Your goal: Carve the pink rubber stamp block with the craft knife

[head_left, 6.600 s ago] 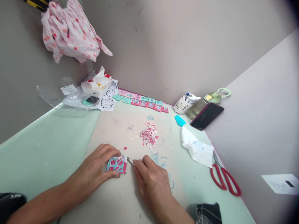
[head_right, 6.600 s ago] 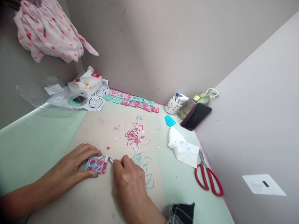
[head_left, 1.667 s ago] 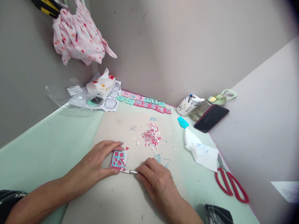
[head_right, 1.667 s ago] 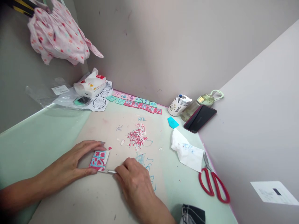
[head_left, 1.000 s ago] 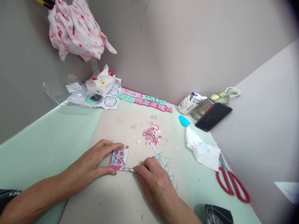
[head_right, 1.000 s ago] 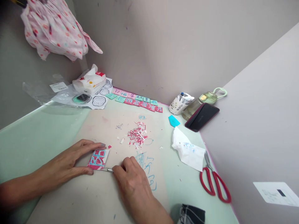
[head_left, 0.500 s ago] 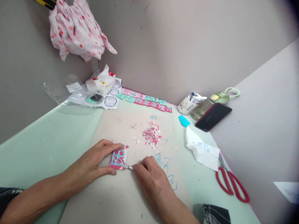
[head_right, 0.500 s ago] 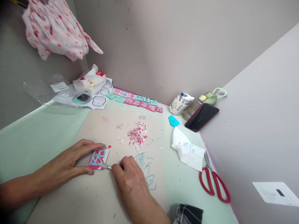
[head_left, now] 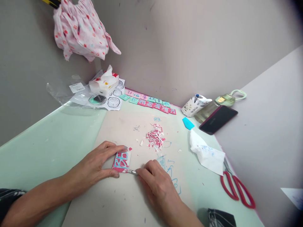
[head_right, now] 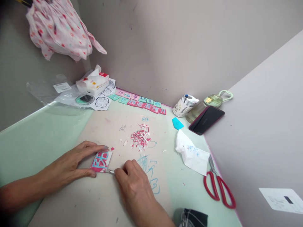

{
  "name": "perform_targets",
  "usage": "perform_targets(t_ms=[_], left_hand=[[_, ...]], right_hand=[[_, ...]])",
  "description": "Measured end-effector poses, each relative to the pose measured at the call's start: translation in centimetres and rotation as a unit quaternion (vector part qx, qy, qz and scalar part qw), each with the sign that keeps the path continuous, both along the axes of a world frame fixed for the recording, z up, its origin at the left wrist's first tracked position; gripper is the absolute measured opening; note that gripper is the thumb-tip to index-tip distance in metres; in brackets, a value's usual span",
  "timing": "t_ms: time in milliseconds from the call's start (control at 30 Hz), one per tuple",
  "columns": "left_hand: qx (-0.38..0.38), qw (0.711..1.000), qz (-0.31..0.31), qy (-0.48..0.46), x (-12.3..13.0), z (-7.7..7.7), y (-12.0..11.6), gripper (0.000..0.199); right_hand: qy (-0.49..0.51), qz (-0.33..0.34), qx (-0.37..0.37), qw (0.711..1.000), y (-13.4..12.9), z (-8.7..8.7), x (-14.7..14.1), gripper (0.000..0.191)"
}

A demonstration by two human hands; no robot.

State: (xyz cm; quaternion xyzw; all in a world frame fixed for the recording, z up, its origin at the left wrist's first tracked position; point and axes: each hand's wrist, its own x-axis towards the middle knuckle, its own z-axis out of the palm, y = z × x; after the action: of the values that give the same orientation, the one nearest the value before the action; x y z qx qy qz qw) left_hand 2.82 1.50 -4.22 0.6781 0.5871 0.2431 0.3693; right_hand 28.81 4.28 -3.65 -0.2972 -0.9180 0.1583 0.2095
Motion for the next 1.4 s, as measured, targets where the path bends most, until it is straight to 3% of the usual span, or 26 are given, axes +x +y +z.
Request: perform_targets(t_ms=[267,533,900,1233,1400], left_hand=[[0.014,1.000,0.002,0.007,-0.1,-0.2,0.0,0.059],[0.031,0.999,0.010,0.022,-0.1,-0.1,-0.1,0.059],[0.018,1.000,0.013,0.014,-0.1,-0.1,-0.1,0.060],[0.001,0.999,-0.024,0.025,-0.9,0.4,-0.1,0.061],[0.062,0.995,-0.026,0.076,-0.1,-0.4,-0.4,0.076]], right_hand=[[-0.008,-0.010,0.030,0.999,-0.1,-0.3,-0.5,0.031],[-0.053,-0.004,0.049,0.997,-0.5,0.4,-0.5,0.025],[-0.022,0.013,-0.025,0.999,0.1,-0.1,0.6,0.023],[-0.033,0.029,0.012,0.999,-0.1,0.4,0.5,0.024],[-0.013,0.007,0.025,1.000,-0.3,0.1,0.4,0.021]])
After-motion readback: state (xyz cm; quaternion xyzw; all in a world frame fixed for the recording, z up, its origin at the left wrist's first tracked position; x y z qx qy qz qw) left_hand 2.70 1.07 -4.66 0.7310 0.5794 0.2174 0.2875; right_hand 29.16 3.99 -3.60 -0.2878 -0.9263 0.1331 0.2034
